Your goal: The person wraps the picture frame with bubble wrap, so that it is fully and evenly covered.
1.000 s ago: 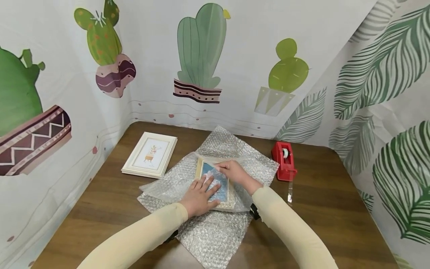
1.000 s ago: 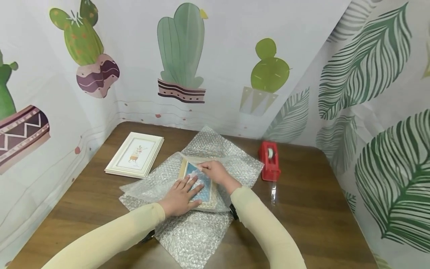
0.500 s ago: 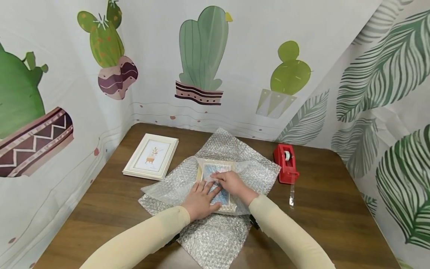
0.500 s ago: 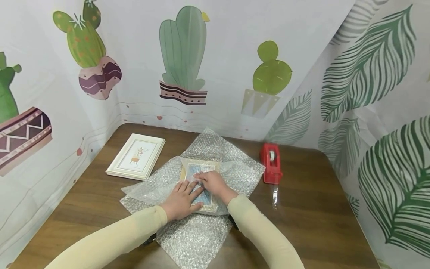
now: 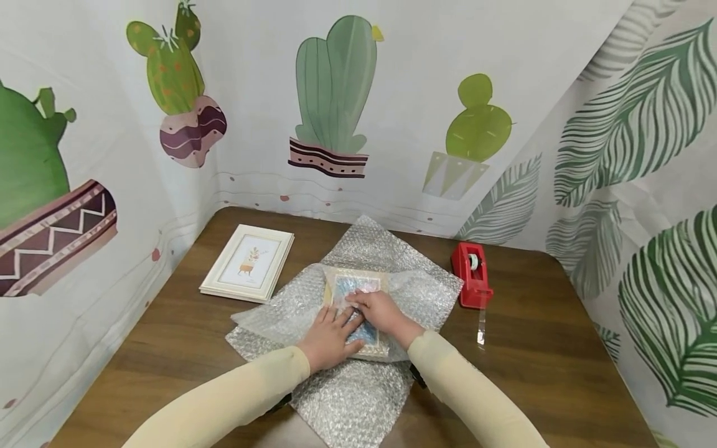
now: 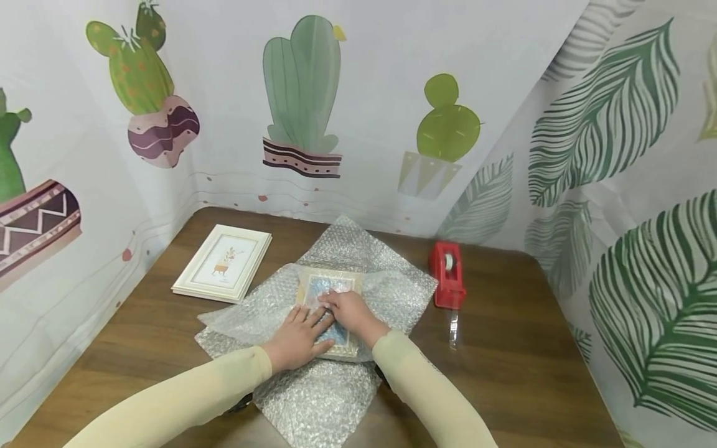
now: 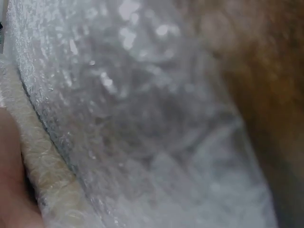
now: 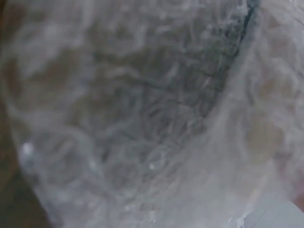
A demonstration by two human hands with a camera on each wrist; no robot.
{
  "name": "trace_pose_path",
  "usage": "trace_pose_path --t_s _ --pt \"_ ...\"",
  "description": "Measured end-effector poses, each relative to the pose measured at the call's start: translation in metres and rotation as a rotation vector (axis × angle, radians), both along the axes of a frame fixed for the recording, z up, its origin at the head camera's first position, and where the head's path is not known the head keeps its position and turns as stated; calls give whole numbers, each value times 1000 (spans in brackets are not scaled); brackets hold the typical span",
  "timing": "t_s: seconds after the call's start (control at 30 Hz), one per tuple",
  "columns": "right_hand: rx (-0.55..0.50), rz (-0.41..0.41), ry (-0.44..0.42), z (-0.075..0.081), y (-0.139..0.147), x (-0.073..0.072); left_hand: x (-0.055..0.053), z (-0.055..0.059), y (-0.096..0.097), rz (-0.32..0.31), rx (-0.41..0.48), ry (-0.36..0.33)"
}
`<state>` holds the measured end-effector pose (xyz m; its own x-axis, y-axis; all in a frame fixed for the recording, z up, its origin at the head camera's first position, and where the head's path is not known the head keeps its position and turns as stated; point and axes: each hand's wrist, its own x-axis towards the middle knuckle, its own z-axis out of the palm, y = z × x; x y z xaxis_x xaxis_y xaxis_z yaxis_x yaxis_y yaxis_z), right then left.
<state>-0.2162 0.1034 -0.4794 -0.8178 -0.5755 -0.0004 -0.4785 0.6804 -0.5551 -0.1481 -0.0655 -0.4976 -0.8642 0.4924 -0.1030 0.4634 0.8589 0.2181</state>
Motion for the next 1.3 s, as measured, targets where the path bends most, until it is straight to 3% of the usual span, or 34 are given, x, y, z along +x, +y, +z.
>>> trace_pose_path --t_s 0.2,0.33,0.43,0.53,0.63,0.73,0.77,0.83,1.07,1.2,1.3 --pt "26 4 16 -3 2 2 3 -4 3 -19 14 55" --pt "52 19 -18 -2 1 3 7 -2 4 -8 -42 166" --pt "81 40 -26 -2 0 5 12 -3 5 -7 -158 337" --pt "100 59 2 -2 -1 7 15 -7 6 -18 -241 562" --pt "115 73 18 -3 -1 8 13 -12 7 -43 -228 783" --pt "137 89 45 -4 0 10 11 -14 8 -41 -191 875" --pt "152 90 49 -4 0 10 10 -14 8 -29 -183 867" --pt "188 95 67 -3 1 11 9 -12 8 -2 -170 787" --pt "273 96 88 -3 2 11 4 -6 7 56 -7 304" --pt "245 118 65 -3 5 10 4 -2 8 90 -6 186" --pt "202 145 44 -1 8 9 6 2 9 106 -18 150"
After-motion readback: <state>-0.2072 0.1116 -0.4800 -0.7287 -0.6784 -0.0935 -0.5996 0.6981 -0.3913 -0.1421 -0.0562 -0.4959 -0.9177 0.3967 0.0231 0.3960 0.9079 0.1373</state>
